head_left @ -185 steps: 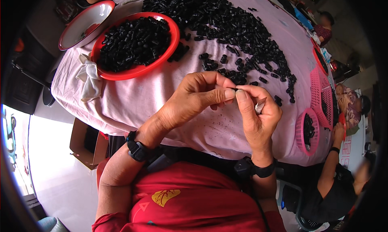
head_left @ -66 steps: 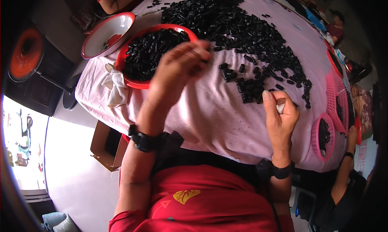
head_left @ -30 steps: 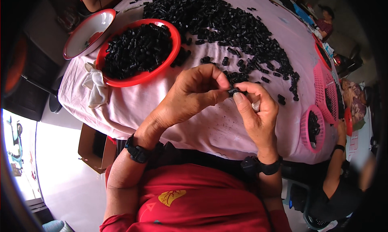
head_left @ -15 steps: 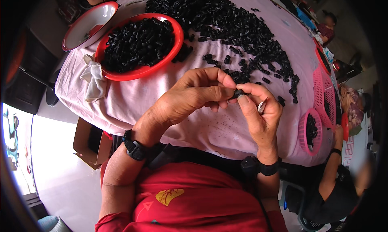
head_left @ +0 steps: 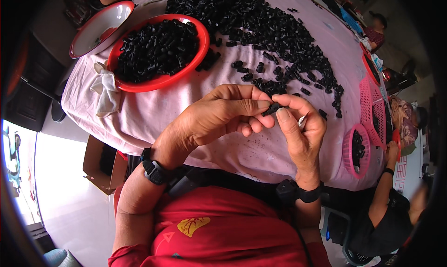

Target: Assembling small black plastic shoe components by hand at a production table.

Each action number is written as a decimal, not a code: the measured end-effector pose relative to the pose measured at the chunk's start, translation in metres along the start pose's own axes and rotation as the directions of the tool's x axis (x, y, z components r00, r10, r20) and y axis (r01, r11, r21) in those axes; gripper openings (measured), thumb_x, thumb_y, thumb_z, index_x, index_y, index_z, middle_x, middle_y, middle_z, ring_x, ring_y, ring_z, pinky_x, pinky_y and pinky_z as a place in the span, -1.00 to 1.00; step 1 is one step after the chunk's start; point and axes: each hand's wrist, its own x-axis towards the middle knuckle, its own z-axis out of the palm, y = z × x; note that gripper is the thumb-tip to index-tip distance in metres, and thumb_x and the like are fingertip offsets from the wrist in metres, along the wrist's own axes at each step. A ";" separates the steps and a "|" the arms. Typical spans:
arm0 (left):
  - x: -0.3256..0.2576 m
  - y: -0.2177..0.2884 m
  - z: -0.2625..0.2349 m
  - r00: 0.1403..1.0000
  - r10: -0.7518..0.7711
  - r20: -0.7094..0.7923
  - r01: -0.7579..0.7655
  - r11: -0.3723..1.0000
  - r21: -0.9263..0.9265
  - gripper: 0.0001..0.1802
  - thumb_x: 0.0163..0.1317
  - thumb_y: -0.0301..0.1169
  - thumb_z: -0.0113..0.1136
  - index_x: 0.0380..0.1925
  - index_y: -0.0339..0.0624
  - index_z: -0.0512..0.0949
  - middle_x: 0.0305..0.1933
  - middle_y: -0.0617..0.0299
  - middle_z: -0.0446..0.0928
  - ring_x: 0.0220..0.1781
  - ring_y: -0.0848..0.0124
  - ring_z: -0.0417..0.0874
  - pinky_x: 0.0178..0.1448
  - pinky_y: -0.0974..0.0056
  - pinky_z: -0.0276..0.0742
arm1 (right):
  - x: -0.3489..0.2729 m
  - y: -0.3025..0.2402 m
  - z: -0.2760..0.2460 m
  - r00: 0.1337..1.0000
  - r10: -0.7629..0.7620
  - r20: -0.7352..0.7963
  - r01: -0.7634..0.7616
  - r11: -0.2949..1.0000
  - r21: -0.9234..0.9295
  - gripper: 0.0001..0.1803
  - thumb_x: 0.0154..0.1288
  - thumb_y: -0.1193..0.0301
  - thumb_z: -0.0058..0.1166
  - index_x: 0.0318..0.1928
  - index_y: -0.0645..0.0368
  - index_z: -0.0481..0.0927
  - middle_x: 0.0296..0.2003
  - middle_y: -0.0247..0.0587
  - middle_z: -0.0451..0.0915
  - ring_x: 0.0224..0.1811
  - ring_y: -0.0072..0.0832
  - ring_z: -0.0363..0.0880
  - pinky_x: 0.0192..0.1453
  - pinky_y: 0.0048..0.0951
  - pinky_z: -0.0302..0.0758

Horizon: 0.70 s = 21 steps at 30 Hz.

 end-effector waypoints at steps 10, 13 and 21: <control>0.002 -0.001 -0.003 0.998 -0.048 0.047 0.049 0.999 -0.017 -0.73 0.35 -0.35 0.13 -0.07 -0.31 0.50 -0.28 0.17 0.64 -0.36 0.56 0.63 -0.32 0.53 0.52 | 0.001 -0.001 0.000 1.000 0.007 0.007 -0.006 1.000 -0.025 -0.80 0.26 0.37 0.18 -0.18 0.22 0.57 -0.61 -0.35 0.56 -0.59 -0.64 0.49 -0.51 -0.57 0.37; 0.004 -0.007 -0.006 0.997 -0.053 0.051 0.057 0.995 -0.079 -0.74 0.36 -0.38 0.11 -0.05 -0.32 0.50 -0.25 0.18 0.63 -0.34 0.57 0.61 -0.29 0.52 0.51 | 0.002 -0.003 0.003 1.000 0.007 0.011 -0.006 0.999 -0.032 -0.79 0.26 0.36 0.19 -0.19 0.22 0.57 -0.61 -0.34 0.56 -0.59 -0.64 0.49 -0.51 -0.57 0.37; 0.006 -0.010 -0.006 0.994 -0.097 0.046 0.105 0.971 -0.213 -0.72 0.35 -0.41 0.10 0.01 -0.30 0.49 -0.27 0.23 0.60 -0.31 0.53 0.60 -0.27 0.47 0.50 | 0.001 -0.009 -0.001 1.000 0.006 0.018 -0.006 0.999 -0.049 -0.78 0.25 0.34 0.19 -0.20 0.22 0.56 -0.61 -0.33 0.56 -0.59 -0.62 0.50 -0.51 -0.56 0.38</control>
